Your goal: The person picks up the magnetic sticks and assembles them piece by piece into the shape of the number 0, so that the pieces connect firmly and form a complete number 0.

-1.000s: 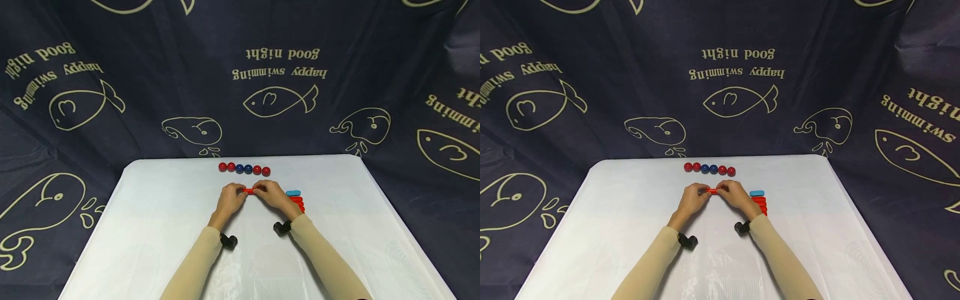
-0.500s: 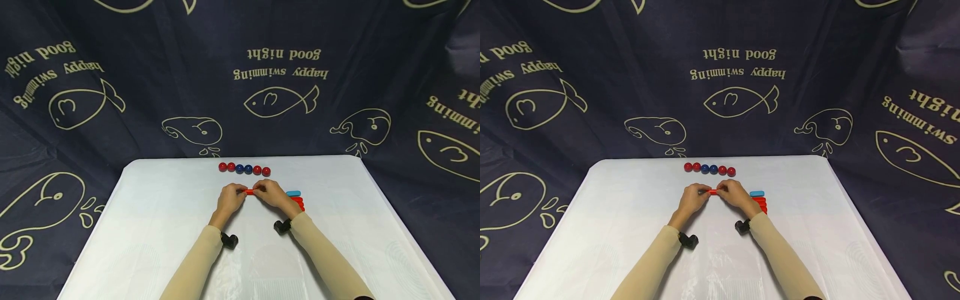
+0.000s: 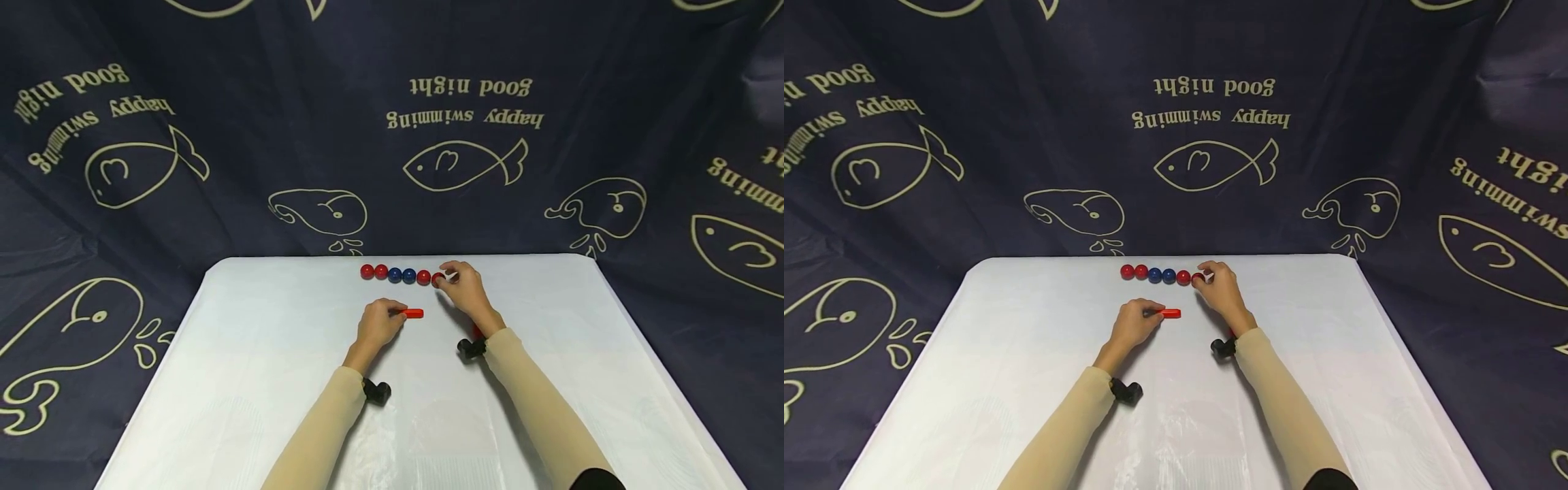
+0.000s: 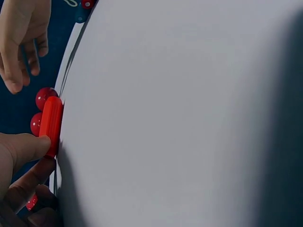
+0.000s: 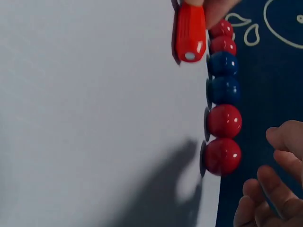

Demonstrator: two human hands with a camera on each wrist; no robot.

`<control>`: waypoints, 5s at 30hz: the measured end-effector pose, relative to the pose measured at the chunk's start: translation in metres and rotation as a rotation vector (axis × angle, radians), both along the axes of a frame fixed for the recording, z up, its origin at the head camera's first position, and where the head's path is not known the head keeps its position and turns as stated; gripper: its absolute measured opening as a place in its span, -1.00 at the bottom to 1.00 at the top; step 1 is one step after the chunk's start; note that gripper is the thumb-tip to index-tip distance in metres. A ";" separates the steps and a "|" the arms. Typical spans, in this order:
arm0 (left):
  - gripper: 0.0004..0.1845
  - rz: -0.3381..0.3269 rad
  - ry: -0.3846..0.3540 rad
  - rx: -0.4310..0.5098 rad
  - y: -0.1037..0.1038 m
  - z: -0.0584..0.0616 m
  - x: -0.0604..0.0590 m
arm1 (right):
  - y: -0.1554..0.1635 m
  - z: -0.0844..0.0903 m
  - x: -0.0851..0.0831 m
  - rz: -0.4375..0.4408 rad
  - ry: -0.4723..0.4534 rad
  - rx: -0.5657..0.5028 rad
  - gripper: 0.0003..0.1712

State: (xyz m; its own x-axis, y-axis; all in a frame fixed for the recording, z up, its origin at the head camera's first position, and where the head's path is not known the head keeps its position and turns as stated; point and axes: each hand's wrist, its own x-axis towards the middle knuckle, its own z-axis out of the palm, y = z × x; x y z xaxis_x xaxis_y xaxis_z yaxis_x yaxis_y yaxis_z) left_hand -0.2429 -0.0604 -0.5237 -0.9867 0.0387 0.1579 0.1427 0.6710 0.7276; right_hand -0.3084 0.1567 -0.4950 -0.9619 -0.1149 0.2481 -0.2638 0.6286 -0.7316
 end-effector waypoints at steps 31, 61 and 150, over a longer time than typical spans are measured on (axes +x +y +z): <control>-0.86 -0.039 0.000 0.055 -0.004 -0.002 -0.002 | -0.002 -0.020 -0.006 -0.056 -0.100 0.020 -0.60; -0.85 -0.021 -0.024 0.061 -0.004 -0.002 -0.001 | -0.012 -0.024 0.047 -0.041 -0.125 -0.056 -0.65; -0.62 0.173 0.040 0.168 -0.066 -0.001 -0.083 | -0.021 -0.035 0.061 -0.015 -0.108 -0.065 -0.68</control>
State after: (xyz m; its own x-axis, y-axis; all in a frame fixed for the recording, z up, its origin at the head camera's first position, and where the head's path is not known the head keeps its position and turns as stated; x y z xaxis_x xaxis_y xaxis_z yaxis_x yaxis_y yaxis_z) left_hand -0.3262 -0.1267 -0.5244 -0.9693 -0.1604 0.1866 0.0669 0.5579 0.8272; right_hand -0.2472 0.1356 -0.5304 -0.9848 -0.0877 0.1498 -0.1727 0.5823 -0.7944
